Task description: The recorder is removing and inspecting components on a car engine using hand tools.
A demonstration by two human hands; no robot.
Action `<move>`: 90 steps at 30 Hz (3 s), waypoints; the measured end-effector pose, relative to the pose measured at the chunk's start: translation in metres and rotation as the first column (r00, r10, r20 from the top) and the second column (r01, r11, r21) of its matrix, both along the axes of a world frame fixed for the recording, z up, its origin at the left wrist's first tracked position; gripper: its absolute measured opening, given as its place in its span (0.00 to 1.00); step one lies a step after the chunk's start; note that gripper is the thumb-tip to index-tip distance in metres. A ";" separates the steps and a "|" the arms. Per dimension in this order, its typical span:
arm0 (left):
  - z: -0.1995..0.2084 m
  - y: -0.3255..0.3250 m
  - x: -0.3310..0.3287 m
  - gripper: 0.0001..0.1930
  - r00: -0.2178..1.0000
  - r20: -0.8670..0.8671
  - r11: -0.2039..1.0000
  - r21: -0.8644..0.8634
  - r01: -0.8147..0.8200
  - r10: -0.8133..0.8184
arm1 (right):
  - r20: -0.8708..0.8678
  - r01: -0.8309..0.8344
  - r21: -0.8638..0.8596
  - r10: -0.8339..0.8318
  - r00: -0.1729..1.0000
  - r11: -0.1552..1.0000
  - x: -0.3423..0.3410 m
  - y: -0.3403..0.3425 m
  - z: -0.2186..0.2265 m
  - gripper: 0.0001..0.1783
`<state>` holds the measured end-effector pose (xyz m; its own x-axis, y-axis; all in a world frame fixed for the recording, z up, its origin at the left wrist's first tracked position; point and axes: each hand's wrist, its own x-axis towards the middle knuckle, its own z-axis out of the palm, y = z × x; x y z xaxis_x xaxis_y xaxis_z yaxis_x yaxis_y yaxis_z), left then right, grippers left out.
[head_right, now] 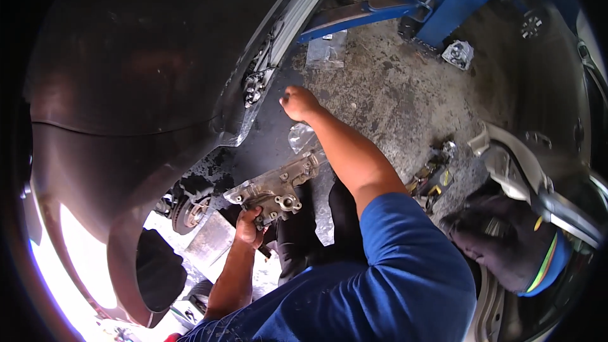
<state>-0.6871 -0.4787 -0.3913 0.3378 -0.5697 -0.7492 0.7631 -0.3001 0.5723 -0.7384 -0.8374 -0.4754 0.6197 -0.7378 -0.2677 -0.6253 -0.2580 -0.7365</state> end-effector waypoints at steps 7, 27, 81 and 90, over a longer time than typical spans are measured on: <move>-0.051 -0.067 -0.027 0.26 0.997 0.058 0.994 -0.096 -0.047 0.053 | 0.068 -0.058 -0.393 0.091 0.993 0.918 0.059 -0.092 -0.060 0.23; -0.236 -0.060 -0.016 0.30 0.928 0.084 0.898 -0.297 -0.325 0.363 | -0.243 -0.502 -0.634 0.465 0.851 0.588 0.184 -0.201 -0.143 0.28; -0.333 -0.136 0.003 0.42 0.994 -0.029 0.909 -0.402 -0.110 0.107 | -0.406 -0.828 -0.478 0.762 0.504 0.293 -0.033 0.059 -0.137 0.14; -0.342 -0.124 0.008 0.26 1.000 0.008 0.930 -0.366 0.020 -0.018 | -0.370 -0.843 -0.421 0.785 0.496 0.334 -0.016 0.074 -0.135 0.13</move>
